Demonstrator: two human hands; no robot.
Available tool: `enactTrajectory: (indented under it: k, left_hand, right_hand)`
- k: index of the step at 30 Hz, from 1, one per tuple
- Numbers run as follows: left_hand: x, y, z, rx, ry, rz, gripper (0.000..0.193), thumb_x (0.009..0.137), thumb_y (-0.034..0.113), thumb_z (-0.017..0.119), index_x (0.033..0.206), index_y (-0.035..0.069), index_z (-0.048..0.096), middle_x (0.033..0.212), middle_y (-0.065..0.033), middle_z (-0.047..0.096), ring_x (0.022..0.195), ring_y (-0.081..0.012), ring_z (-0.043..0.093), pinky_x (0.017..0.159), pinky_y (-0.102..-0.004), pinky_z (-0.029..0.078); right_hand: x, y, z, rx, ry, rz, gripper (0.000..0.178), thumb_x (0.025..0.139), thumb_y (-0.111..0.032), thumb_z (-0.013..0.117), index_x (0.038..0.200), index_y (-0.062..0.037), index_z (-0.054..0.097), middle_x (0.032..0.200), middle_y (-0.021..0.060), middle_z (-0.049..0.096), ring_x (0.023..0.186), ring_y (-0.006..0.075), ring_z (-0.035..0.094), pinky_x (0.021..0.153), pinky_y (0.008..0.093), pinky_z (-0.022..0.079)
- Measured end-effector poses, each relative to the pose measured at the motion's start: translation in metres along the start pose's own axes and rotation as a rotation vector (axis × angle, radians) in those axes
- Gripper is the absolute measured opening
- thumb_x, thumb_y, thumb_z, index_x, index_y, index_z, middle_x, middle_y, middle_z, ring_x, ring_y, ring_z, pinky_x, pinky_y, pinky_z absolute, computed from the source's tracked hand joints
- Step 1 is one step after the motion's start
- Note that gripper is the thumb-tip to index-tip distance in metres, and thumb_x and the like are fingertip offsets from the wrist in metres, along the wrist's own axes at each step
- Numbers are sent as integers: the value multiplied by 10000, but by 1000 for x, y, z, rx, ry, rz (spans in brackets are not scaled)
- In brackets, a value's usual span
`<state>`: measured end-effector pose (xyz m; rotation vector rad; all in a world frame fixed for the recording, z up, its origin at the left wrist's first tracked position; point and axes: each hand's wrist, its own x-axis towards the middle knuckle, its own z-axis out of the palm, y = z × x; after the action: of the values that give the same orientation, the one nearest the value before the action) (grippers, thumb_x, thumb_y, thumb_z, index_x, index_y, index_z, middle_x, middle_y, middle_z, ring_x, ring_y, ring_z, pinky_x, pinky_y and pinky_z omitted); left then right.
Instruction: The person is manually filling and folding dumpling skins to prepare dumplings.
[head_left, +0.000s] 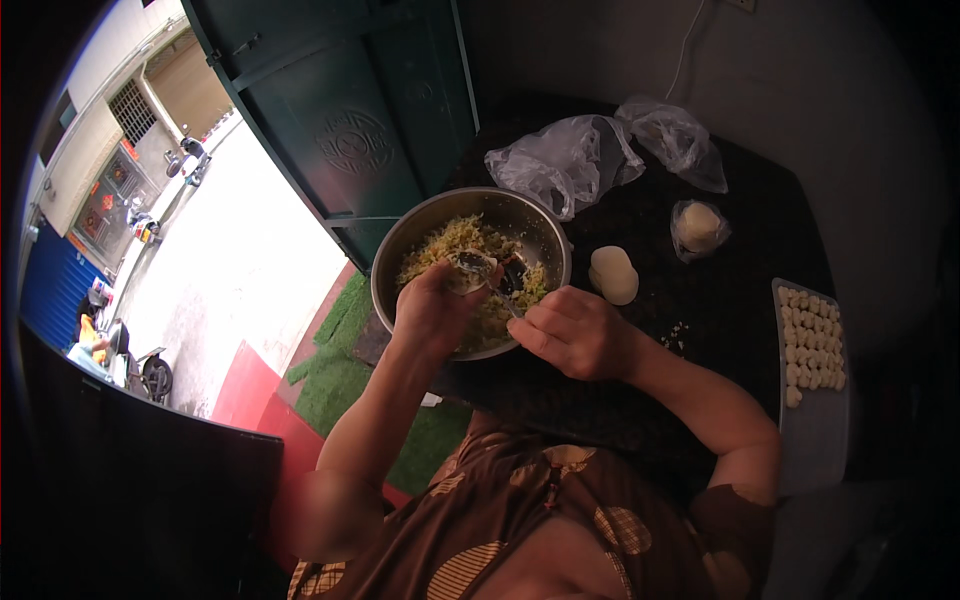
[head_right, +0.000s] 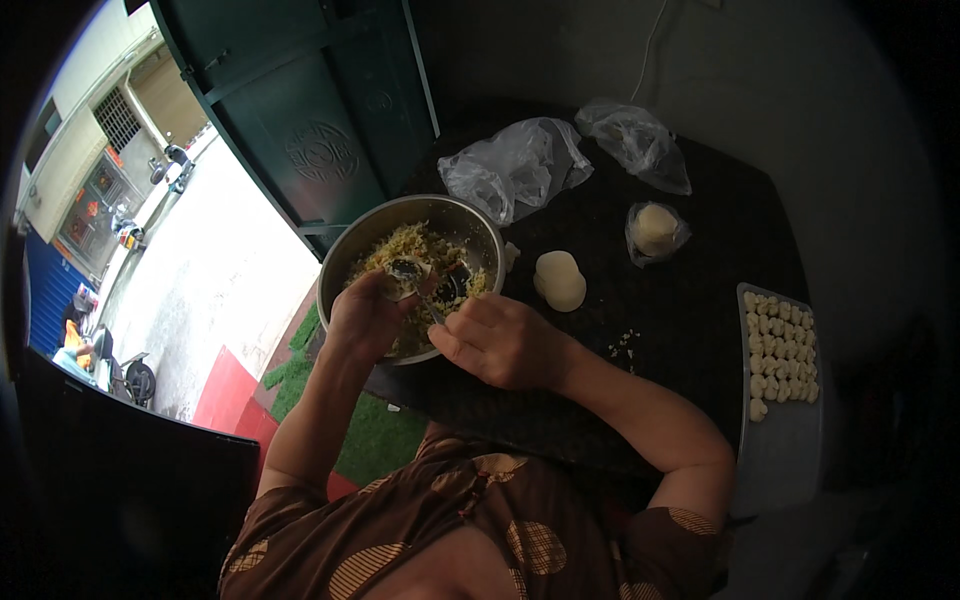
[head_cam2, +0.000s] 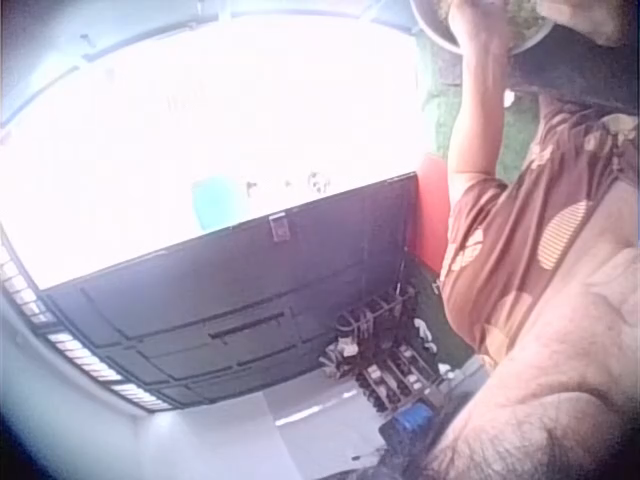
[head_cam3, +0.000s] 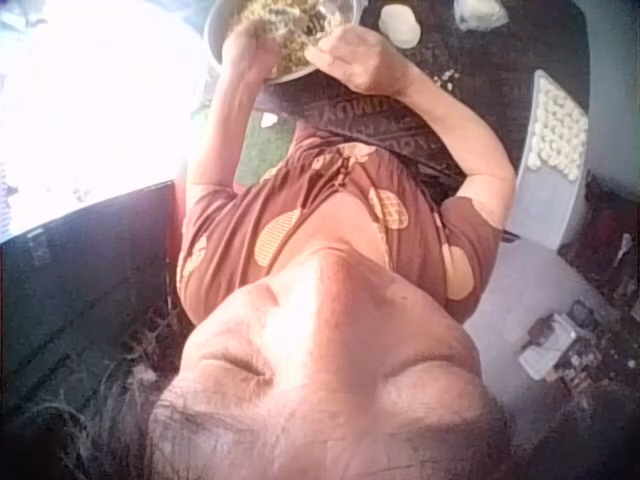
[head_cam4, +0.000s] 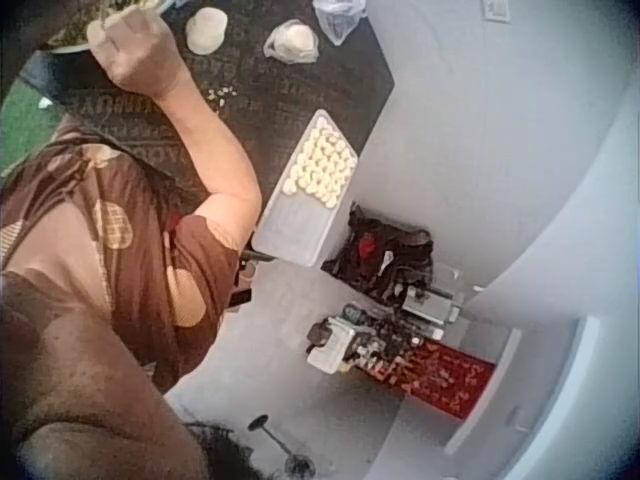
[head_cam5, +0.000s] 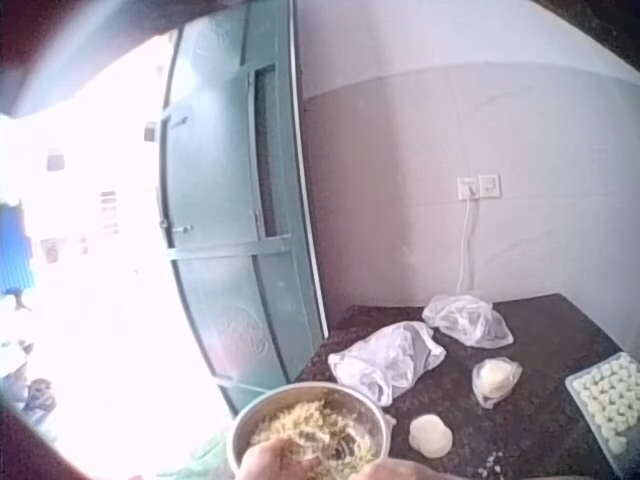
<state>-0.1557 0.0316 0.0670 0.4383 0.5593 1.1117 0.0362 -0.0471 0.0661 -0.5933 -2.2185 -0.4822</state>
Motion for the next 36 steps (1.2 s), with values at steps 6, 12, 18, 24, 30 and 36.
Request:
enactTrajectory:
  k: [6, 12, 18, 24, 30, 36]
  left_hand:
    - [1, 0, -1, 25, -15, 8, 308, 949, 29, 385, 1233, -88, 395, 1244, -204, 504, 1157, -353, 513, 995, -579, 449]
    - [-2, 1, 5, 89, 8, 23, 308, 926, 3, 397, 1224, -72, 416, 1240, -198, 510, 1149, -348, 524, 985, -586, 453]
    - [3, 1, -4, 50, 13, -4, 304, 915, 25, 445, 1209, -51, 432, 1219, -181, 529, 1125, -334, 541, 971, -586, 461]
    - [1, 2, -7, 29, 6, 43, 272, 907, 62, 506, 1160, -37, 486, 1138, -154, 583, 1092, -309, 566, 959, -577, 469]
    - [6, 1, -15, 25, 31, 111, 257, 901, 52, 511, 1144, -32, 504, 1131, -143, 590, 1085, -307, 569, 958, -570, 472]
    - [4, 2, -9, 16, 58, 94, 272, 913, 43, 461, 1172, -36, 483, 1155, -146, 574, 1103, -306, 557, 973, -586, 456]
  right_hand:
    - [2, 1, 4, -11, -17, -17, 258, 757, -63, 613, 1001, 20, 609, 840, 76, 564, 756, 212, 574, 654, 328, 516]
    - [4, 15, 6, 75, -19, 124, 271, 722, 6, 642, 993, 6, 627, 854, 92, 594, 750, 252, 570, 647, 356, 498]
    - [3, 50, 8, 182, 166, 491, 128, 844, 6, 597, 970, -6, 618, 810, 110, 597, 738, 270, 566, 651, 362, 465]
    - [-13, 69, 25, 206, 99, 583, 112, 875, -42, 577, 963, -4, 636, 851, 114, 622, 807, 268, 588, 710, 326, 481]
    - [-9, 52, 19, 460, 112, 880, 161, 919, -104, 537, 940, 7, 651, 796, 63, 636, 709, 126, 598, 660, 262, 470]
    - [-19, 52, 13, 701, 325, 1141, 198, 929, -156, 545, 902, -5, 670, 680, -5, 604, 617, 40, 523, 571, 194, 411]
